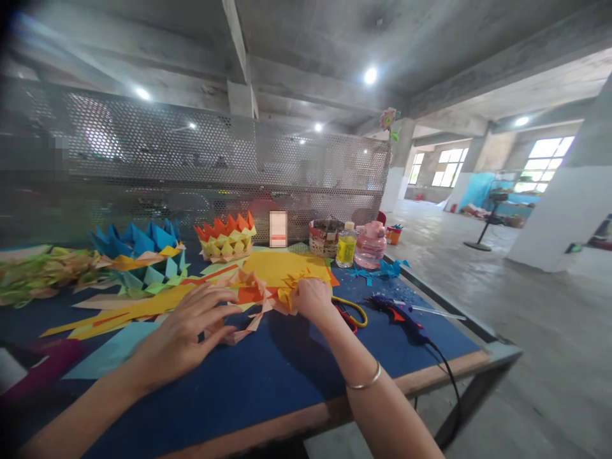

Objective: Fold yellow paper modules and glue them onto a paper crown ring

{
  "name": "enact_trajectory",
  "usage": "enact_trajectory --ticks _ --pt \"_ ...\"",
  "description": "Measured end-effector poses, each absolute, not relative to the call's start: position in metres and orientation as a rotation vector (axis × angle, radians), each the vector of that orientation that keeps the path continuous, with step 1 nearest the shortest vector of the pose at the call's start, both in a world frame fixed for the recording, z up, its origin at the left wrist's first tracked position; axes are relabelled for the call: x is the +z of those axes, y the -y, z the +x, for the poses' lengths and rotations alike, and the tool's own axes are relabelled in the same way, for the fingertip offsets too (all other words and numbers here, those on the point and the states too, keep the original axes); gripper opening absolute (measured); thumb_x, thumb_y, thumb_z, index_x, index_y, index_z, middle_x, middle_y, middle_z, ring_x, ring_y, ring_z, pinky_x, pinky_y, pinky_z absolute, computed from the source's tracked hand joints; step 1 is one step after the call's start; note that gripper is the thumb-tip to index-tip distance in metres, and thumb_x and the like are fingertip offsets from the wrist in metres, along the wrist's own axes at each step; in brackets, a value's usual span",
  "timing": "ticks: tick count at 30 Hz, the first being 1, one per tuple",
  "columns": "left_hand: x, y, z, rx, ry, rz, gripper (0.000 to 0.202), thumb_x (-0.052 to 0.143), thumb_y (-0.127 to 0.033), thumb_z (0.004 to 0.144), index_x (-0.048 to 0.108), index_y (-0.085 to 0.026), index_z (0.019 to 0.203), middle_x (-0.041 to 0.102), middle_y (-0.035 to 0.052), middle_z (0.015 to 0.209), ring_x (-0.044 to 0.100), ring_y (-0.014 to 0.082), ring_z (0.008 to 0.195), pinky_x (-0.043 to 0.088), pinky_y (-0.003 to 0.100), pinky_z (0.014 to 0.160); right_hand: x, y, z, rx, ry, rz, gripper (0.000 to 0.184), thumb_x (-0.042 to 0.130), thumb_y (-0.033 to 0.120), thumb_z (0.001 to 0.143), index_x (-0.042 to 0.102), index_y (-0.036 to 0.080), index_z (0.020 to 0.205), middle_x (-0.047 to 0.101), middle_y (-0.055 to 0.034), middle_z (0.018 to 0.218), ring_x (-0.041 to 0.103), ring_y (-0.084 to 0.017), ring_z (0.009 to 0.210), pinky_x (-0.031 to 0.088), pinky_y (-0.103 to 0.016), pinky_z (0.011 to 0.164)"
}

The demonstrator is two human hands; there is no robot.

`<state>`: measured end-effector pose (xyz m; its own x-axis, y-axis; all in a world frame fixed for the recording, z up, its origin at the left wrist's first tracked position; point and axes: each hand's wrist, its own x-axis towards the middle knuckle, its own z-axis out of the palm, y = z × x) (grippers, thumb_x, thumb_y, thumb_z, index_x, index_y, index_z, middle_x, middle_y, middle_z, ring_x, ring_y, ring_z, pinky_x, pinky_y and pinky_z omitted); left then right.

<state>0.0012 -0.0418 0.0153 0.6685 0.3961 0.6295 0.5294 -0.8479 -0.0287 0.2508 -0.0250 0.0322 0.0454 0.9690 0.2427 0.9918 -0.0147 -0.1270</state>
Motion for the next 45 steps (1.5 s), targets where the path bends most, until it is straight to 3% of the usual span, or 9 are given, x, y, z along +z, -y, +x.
enact_trajectory --ticks 3,6,10,15,22,26,31,38,45 --pt "0.024 0.041 0.011 -1.008 0.724 -2.692 0.019 0.049 -0.014 0.092 0.065 -0.019 0.102 0.064 0.0086 0.109 0.055 0.0272 0.107 0.035 0.054 0.102 0.024 0.024 0.246 -0.108 2.003 -2.133 0.033 0.056 0.042 0.086 0.073 0.015 0.079 0.073 -0.0162 0.089 0.067 -0.029 0.088 0.045 -0.033 0.071" --pt "0.030 0.033 0.020 -1.059 0.698 -2.755 0.017 0.051 -0.014 0.092 0.067 -0.019 0.096 0.066 0.0068 0.105 0.057 0.0261 0.103 0.038 0.052 0.099 0.019 0.024 0.240 -0.122 2.000 -2.170 0.035 0.057 0.046 0.084 0.073 0.014 0.087 0.073 -0.0177 0.095 0.066 -0.031 0.094 0.046 -0.035 0.074" --pt "0.033 0.020 0.030 -1.155 0.674 -2.838 0.012 0.057 -0.015 0.090 0.068 -0.020 0.089 0.070 0.0032 0.097 0.060 0.0215 0.096 0.045 0.043 0.091 0.014 0.021 0.238 -0.124 2.023 -2.180 0.029 0.056 0.037 0.085 0.072 0.015 0.094 0.073 -0.0165 0.097 0.067 -0.029 0.094 0.045 -0.034 0.075" --pt "0.025 0.013 0.030 -1.292 0.734 -2.756 0.013 0.056 -0.015 0.091 0.068 -0.018 0.085 0.071 0.0043 0.090 0.064 0.0200 0.090 0.049 0.036 0.083 0.013 0.020 0.242 -0.159 2.028 -2.140 0.021 0.052 0.025 0.086 0.071 0.014 0.090 0.073 -0.0156 0.090 0.068 -0.027 0.086 0.043 -0.032 0.071" --pt "0.020 0.015 0.015 -1.399 0.813 -2.539 0.012 0.055 -0.014 0.092 0.067 -0.015 0.095 0.069 0.0095 0.100 0.060 0.0233 0.100 0.046 0.040 0.092 0.024 0.030 0.225 -0.286 2.144 -1.776 0.021 0.048 0.032 0.097 0.065 0.020 0.095 0.071 -0.0079 0.094 0.061 -0.021 0.094 0.034 -0.031 0.083" --pt "0.022 0.015 0.010 -1.417 0.797 -2.490 0.021 0.055 -0.013 0.091 0.061 -0.016 0.111 0.065 0.0104 0.111 0.057 0.0235 0.108 0.045 0.041 0.095 0.026 0.040 0.212 -0.274 2.170 -1.411 0.022 0.049 0.029 0.097 0.063 0.018 0.084 0.067 -0.0052 0.085 0.055 -0.018 0.086 0.033 -0.028 0.077" --pt "0.028 0.023 0.008 -1.301 0.809 -2.546 0.036 0.054 -0.012 0.086 0.053 -0.017 0.121 0.062 0.0112 0.120 0.053 0.0257 0.116 0.040 0.046 0.102 0.026 0.043 0.208 0.248 1.882 -1.269 0.026 0.052 0.021 0.089 0.055 0.017 0.064 0.056 0.0009 0.065 0.046 -0.013 0.066 0.032 -0.025 0.065" --pt "0.030 0.034 0.011 -1.063 0.705 -2.269 0.038 0.063 -0.028 0.087 0.055 -0.010 0.119 0.067 0.0148 0.112 0.059 0.0311 0.108 0.036 0.050 0.101 0.024 0.039 0.208 0.726 1.649 -1.245 0.023 0.050 0.026 0.081 0.058 0.016 0.061 0.046 0.0045 0.055 0.041 -0.009 0.054 0.030 -0.022 0.053" --pt "0.028 0.046 0.010 -0.957 0.651 -2.051 0.019 0.064 -0.014 0.085 0.063 -0.010 0.103 0.073 0.0105 0.097 0.064 0.0284 0.090 0.039 0.050 0.094 0.025 0.043 0.201 0.974 1.558 -1.168 0.028 0.052 0.032 0.079 0.052 0.017 0.055 0.047 0.0033 0.054 0.042 -0.010 0.054 0.033 -0.022 0.055"
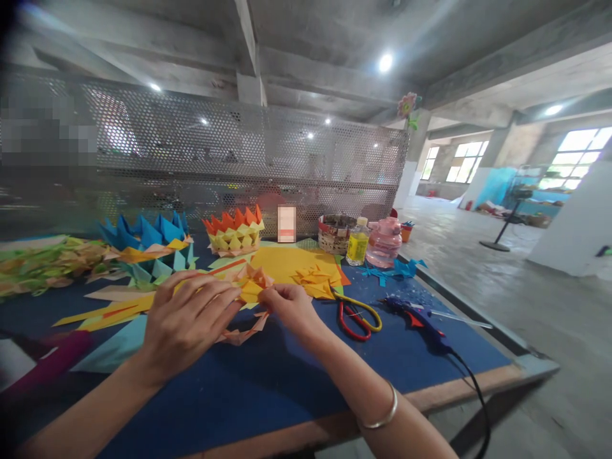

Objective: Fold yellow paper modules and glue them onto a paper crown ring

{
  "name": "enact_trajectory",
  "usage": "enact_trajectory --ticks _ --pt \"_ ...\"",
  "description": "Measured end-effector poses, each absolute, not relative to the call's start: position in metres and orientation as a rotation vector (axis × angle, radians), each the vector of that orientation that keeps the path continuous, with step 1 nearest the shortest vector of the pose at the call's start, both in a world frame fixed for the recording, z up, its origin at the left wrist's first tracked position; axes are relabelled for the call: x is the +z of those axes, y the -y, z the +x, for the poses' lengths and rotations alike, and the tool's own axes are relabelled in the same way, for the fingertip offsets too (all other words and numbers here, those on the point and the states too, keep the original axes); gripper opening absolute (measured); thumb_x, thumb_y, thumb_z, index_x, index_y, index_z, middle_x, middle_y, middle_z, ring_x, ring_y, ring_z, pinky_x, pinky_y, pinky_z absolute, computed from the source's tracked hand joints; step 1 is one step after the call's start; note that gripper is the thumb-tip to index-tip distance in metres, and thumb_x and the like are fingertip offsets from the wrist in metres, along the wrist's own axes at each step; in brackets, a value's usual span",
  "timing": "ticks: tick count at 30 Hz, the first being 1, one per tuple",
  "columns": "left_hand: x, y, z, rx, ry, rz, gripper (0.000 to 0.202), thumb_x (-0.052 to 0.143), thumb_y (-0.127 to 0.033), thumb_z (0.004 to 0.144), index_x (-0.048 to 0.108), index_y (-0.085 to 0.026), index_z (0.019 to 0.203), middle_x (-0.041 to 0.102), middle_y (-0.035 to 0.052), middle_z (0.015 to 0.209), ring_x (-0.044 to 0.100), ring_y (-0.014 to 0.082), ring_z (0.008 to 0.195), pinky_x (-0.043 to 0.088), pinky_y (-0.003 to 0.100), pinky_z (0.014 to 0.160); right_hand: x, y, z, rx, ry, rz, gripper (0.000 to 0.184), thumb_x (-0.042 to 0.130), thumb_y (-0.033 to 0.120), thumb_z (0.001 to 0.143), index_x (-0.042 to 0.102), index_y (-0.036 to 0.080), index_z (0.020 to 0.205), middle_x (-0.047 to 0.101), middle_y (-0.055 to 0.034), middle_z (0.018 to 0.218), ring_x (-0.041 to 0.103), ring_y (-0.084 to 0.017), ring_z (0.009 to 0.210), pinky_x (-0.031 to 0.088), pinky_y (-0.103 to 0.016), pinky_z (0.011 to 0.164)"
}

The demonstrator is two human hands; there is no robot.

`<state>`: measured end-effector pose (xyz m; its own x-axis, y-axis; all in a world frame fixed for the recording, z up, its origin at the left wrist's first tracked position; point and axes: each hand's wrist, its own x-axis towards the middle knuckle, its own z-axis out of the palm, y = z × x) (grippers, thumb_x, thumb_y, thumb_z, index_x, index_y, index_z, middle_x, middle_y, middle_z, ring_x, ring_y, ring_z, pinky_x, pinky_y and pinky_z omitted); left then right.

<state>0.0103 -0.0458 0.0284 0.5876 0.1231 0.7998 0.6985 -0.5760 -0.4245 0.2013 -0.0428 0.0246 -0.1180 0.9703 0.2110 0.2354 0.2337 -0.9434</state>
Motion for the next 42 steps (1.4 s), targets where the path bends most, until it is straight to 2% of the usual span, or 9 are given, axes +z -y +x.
enact_trajectory --ticks 5,9,11,15,23,27,33,38,42 --pt "0.025 0.042 0.010 -1.003 0.686 -2.113 0.017 0.060 -0.012 0.087 0.064 -0.014 0.103 0.074 0.0089 0.097 0.063 0.0283 0.092 0.041 0.051 0.092 0.028 0.048 0.201 1.038 1.599 -1.075 0.039 0.053 0.045 0.083 0.052 0.017 0.056 0.049 0.0021 0.057 0.043 -0.010 0.057 0.034 -0.023 0.058" --pt "0.021 0.034 0.012 -1.315 0.818 -2.233 0.016 0.054 -0.014 0.091 0.068 -0.020 0.095 0.074 0.0044 0.088 0.063 0.0239 0.086 0.046 0.044 0.083 0.028 0.049 0.203 0.937 1.629 -1.019 0.052 0.039 0.055 0.093 0.057 0.016 0.063 0.056 -0.0014 0.067 0.050 -0.012 0.067 0.039 -0.025 0.066" --pt "0.019 0.031 0.014 -1.529 0.933 -2.313 0.015 0.055 -0.019 0.091 0.070 -0.022 0.091 0.074 0.0029 0.086 0.064 0.0223 0.085 0.049 0.040 0.080 0.027 0.048 0.203 0.857 1.620 -1.028 0.046 0.038 0.051 0.094 0.061 0.017 0.072 0.058 -0.0017 0.071 0.052 -0.013 0.071 0.040 -0.025 0.068" --pt "0.019 0.033 0.018 -1.902 1.301 -2.458 0.012 0.066 -0.030 0.082 0.074 -0.025 0.089 0.075 0.0011 0.090 0.069 0.0216 0.086 0.055 0.035 0.080 0.022 0.048 0.199 0.748 1.661 -1.063 0.024 0.058 0.041 0.086 0.062 0.017 0.090 0.062 -0.0002 0.078 0.054 -0.013 0.070 0.041 -0.024 0.064" --pt "0.024 0.040 0.023 -2.118 1.752 -2.724 0.023 0.070 -0.040 0.070 0.074 -0.021 0.083 0.074 0.0011 0.081 0.068 0.0192 0.061 0.058 0.027 0.046 0.021 0.052 0.195 0.550 1.750 -1.063 0.014 0.062 0.031 0.084 0.066 0.017 0.085 0.067 -0.0004 0.078 0.054 -0.011 0.068 0.040 -0.023 0.064" --pt "0.022 0.038 0.023 -2.115 1.801 -2.828 0.027 0.070 -0.040 0.071 0.073 -0.020 0.089 0.072 0.0011 0.080 0.067 0.0180 0.060 0.059 0.027 0.047 0.021 0.053 0.196 0.484 1.800 -1.066 0.013 0.058 0.027 0.086 0.064 0.017 0.080 0.064 0.0006 0.074 0.053 -0.011 0.067 0.039 -0.022 0.064" --pt "0.023 0.039 0.022 -2.131 1.842 -2.750 0.032 0.073 -0.042 0.070 0.072 -0.024 0.096 0.071 0.0001 0.095 0.067 0.0163 0.059 0.059 0.026 0.044 0.022 0.057 0.196 0.438 1.894 -1.087 0.009 0.054 0.022 0.087 0.061 0.017 0.083 0.064 -0.0008 0.077 0.053 -0.012 0.067 0.041 -0.023 0.065" --pt "0.026 0.039 0.020 -2.019 1.611 -2.821 0.013 0.069 -0.036 0.072 0.076 -0.027 0.079 0.073 -0.0038 0.079 0.068 0.0180 0.070 0.060 0.025 0.058 0.020 0.057 0.195 0.498 1.926 -1.016 0.006 0.053 0.017 0.085 0.058 0.018 0.081 0.061 0.0010 0.073 0.053 -0.011 0.065 0.042 -0.021 0.063" --pt "0.027 0.037 0.018 -2.017 1.481 -2.853 0.011 0.068 -0.030 0.073 0.077 -0.027 0.079 0.075 -0.0042 0.076 0.069 0.0178 0.076 0.056 0.024 0.071 0.021 0.057 0.193 0.533 1.875 -1.008 0.007 0.054 0.021 0.086 0.060 0.018 0.086 0.064 -0.0001 0.076 0.056 -0.012 0.068 0.044 -0.022 0.066"
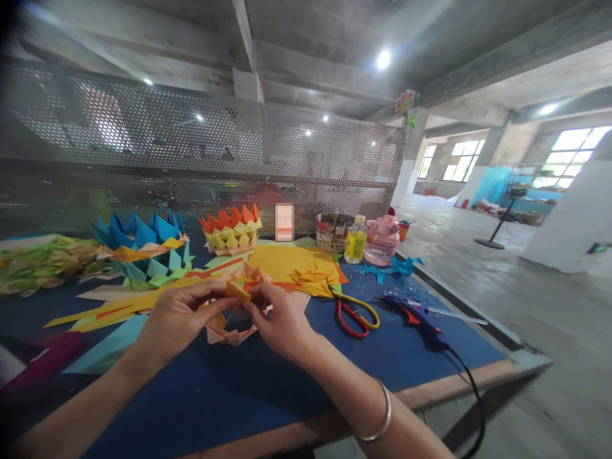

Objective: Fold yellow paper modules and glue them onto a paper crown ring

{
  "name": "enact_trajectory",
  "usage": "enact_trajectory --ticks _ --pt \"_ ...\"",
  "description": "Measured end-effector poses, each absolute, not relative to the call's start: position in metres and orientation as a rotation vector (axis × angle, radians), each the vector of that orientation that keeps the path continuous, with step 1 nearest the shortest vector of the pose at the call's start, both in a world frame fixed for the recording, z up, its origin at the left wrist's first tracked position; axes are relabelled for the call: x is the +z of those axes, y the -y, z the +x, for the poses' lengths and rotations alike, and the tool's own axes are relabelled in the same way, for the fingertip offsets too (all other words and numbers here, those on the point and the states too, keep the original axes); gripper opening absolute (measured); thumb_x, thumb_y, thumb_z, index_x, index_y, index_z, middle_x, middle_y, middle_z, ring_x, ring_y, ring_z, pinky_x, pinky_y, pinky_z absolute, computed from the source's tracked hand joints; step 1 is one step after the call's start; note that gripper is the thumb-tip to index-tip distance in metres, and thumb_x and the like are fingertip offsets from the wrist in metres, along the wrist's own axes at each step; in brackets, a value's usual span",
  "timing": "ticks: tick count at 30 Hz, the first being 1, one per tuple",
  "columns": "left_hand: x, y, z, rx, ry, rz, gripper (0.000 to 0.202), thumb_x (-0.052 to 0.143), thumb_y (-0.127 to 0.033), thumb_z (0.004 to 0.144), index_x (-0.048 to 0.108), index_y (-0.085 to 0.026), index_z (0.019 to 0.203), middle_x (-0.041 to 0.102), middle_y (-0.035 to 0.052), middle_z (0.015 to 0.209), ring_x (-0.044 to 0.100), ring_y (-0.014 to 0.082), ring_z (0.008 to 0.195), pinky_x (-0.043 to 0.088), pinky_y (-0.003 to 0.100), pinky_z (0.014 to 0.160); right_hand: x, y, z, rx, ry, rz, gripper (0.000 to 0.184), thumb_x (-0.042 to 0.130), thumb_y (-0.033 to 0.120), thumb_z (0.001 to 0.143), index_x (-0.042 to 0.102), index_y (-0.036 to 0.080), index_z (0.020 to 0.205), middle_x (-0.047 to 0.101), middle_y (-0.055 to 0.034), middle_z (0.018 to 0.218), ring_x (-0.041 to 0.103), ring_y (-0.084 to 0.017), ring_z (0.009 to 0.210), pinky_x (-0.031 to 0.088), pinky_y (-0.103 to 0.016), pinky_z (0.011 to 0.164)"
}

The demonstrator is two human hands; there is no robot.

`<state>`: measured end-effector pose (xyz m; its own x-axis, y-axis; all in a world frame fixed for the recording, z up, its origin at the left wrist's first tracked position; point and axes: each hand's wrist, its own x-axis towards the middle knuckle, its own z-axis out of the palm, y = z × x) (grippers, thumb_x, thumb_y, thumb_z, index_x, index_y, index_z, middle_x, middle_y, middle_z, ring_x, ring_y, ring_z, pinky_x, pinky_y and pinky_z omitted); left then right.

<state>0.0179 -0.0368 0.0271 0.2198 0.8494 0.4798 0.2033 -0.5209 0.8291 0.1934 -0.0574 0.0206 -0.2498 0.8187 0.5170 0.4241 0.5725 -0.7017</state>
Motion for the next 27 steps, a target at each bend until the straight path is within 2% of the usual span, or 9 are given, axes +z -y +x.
enact_trajectory --ticks 7,12,14,18,21,23,27 --pt "0.032 0.037 0.016 1.350 -0.928 1.809 0.011 0.071 -0.029 0.070 0.077 -0.024 0.077 0.077 -0.0017 0.078 0.070 0.0177 0.077 0.055 0.023 0.073 0.022 0.060 0.193 0.441 1.933 -1.061 0.020 0.056 0.025 0.088 0.059 0.018 0.070 0.059 0.0012 0.066 0.054 -0.012 0.063 0.039 -0.022 0.061" --pt "0.034 0.036 0.014 1.228 -0.858 1.845 0.020 0.068 -0.027 0.074 0.076 -0.026 0.092 0.077 -0.0019 0.090 0.071 0.0189 0.086 0.056 0.026 0.078 0.017 0.058 0.195 0.175 2.068 -0.998 0.017 0.054 0.022 0.089 0.054 0.019 0.073 0.061 -0.0015 0.073 0.054 -0.014 0.069 0.040 -0.024 0.067" --pt "0.036 0.036 0.012 1.219 -0.848 1.907 0.018 0.069 -0.027 0.073 0.076 -0.026 0.089 0.077 -0.0021 0.089 0.071 0.0197 0.089 0.056 0.026 0.081 0.017 0.058 0.195 0.116 2.121 -0.971 0.016 0.052 0.021 0.091 0.053 0.020 0.075 0.062 -0.0029 0.075 0.056 -0.015 0.072 0.039 -0.024 0.068" --pt "0.041 0.039 0.010 1.192 -0.915 1.990 0.011 0.068 -0.026 0.072 0.077 -0.025 0.079 0.076 -0.0028 0.078 0.070 0.0186 0.077 0.057 0.025 0.074 0.017 0.060 0.195 0.078 2.165 -0.960 0.014 0.053 0.020 0.091 0.053 0.020 0.076 0.063 -0.0034 0.076 0.056 -0.016 0.073 0.040 -0.025 0.069" --pt "0.043 0.041 0.009 1.117 -0.972 1.976 0.011 0.067 -0.027 0.073 0.076 -0.025 0.079 0.076 -0.0025 0.078 0.070 0.0190 0.076 0.058 0.024 0.068 0.016 0.062 0.196 0.093 2.207 -0.922 0.009 0.055 0.012 0.086 0.053 0.020 0.081 0.064 -0.0047 0.083 0.057 -0.017 0.079 0.042 -0.026 0.073" --pt "0.041 0.042 0.009 1.070 -0.957 1.935 0.011 0.067 -0.030 0.072 0.075 -0.025 0.077 0.075 -0.0021 0.076 0.071 0.0198 0.073 0.059 0.025 0.064 0.014 0.065 0.197 0.097 2.237 -0.925 0.012 0.055 0.008 0.083 0.052 0.019 0.084 0.065 -0.0058 0.087 0.058 -0.018 0.083 0.043 -0.026 0.075" --pt "0.038 0.042 0.009 1.011 -0.933 1.882 0.014 0.069 -0.035 0.070 0.075 -0.025 0.077 0.075 -0.0011 0.080 0.072 0.0212 0.071 0.061 0.028 0.063 0.013 0.076 0.202 0.083 2.260 -1.001 0.011 0.055 0.007 0.084 0.054 0.018 0.086 0.066 -0.0063 0.087 0.060 -0.018 0.085 0.045 -0.025 0.075"
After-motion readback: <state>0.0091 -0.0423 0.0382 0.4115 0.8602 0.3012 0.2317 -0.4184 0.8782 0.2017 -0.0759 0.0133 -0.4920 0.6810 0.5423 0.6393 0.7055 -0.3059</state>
